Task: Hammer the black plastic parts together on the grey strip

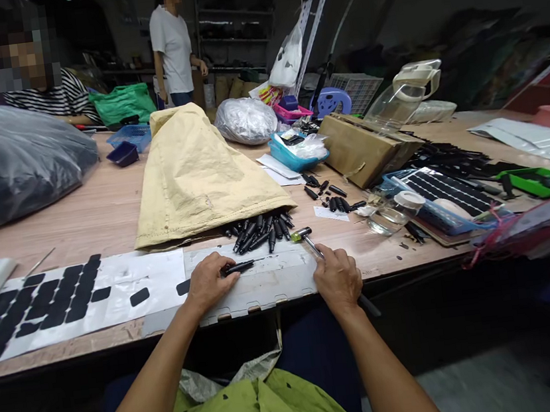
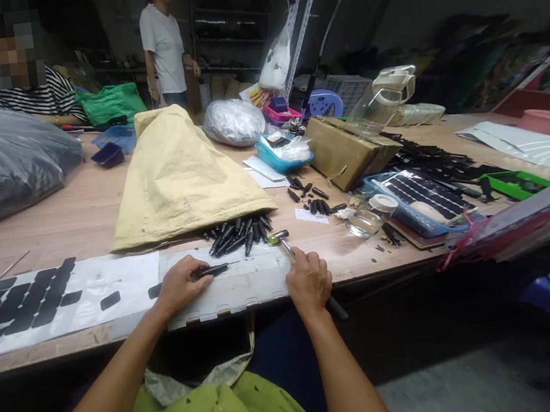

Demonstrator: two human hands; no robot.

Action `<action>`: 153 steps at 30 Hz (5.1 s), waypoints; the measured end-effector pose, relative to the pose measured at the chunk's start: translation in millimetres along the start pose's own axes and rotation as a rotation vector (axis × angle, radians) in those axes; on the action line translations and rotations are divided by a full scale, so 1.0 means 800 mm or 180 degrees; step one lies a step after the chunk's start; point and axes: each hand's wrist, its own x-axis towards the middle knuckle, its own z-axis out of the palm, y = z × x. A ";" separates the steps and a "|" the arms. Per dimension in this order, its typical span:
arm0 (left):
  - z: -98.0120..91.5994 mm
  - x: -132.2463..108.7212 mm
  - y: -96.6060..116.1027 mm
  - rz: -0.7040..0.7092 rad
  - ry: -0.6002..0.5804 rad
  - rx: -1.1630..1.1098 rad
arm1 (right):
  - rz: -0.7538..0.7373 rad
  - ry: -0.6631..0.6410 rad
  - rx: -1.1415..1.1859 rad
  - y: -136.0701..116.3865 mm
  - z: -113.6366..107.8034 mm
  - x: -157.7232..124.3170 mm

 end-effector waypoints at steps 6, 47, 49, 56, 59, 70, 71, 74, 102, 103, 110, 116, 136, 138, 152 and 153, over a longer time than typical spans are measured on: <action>-0.002 0.000 0.000 -0.0062 -0.0013 -0.0123 | -0.0441 0.0093 0.1689 -0.023 -0.028 -0.025; -0.029 -0.016 0.003 0.0430 -0.0830 -0.0609 | 0.0255 0.0256 -0.0152 -0.017 0.012 0.017; -0.033 -0.030 0.006 0.0339 -0.0900 -0.0541 | 0.0199 0.0260 -0.0220 -0.019 0.013 0.015; -0.032 -0.088 0.005 0.0036 -0.0787 -0.0284 | 0.0150 0.0256 -0.0391 -0.019 0.012 0.016; -0.034 -0.100 0.005 0.0061 -0.0870 -0.0207 | 0.0043 0.0352 -0.0411 -0.017 0.016 0.016; 0.002 0.071 0.044 -0.0409 0.0319 -0.0162 | -0.0092 0.0416 -0.0387 -0.013 0.019 0.017; 0.012 0.087 0.046 -0.0464 0.0381 0.0053 | -0.0086 0.0401 -0.0374 -0.013 0.019 0.017; 0.031 0.114 0.048 -0.0461 0.0404 0.0507 | -0.0057 0.0373 -0.0341 -0.013 0.018 0.018; 0.010 0.003 -0.009 0.0105 0.0033 0.0015 | -0.1050 -0.0532 0.2209 -0.078 -0.032 -0.096; 0.010 0.002 -0.009 0.0114 0.0031 0.0008 | -0.1076 -0.0507 0.2218 -0.080 -0.032 -0.097; 0.008 0.004 -0.007 0.0096 -0.0012 -0.0029 | -0.1134 -0.0732 0.2140 -0.081 -0.025 -0.098; 0.006 0.004 -0.006 0.0079 -0.0040 0.0011 | -0.1240 -0.0655 0.2409 -0.089 -0.028 -0.102; -0.016 -0.004 -0.001 0.0591 -0.0633 -0.0434 | 0.0015 0.0319 -0.0151 -0.012 0.002 -0.026; -0.018 -0.005 -0.002 0.0735 -0.0742 -0.0499 | -0.0101 0.0464 -0.0334 -0.013 0.007 -0.026; -0.024 -0.013 -0.004 0.1056 -0.1179 -0.0565 | -0.0391 0.0829 -0.0538 -0.007 0.019 -0.028; -0.025 -0.016 -0.004 0.1064 -0.1194 -0.0595 | -0.0397 0.0824 -0.0538 -0.007 0.018 -0.028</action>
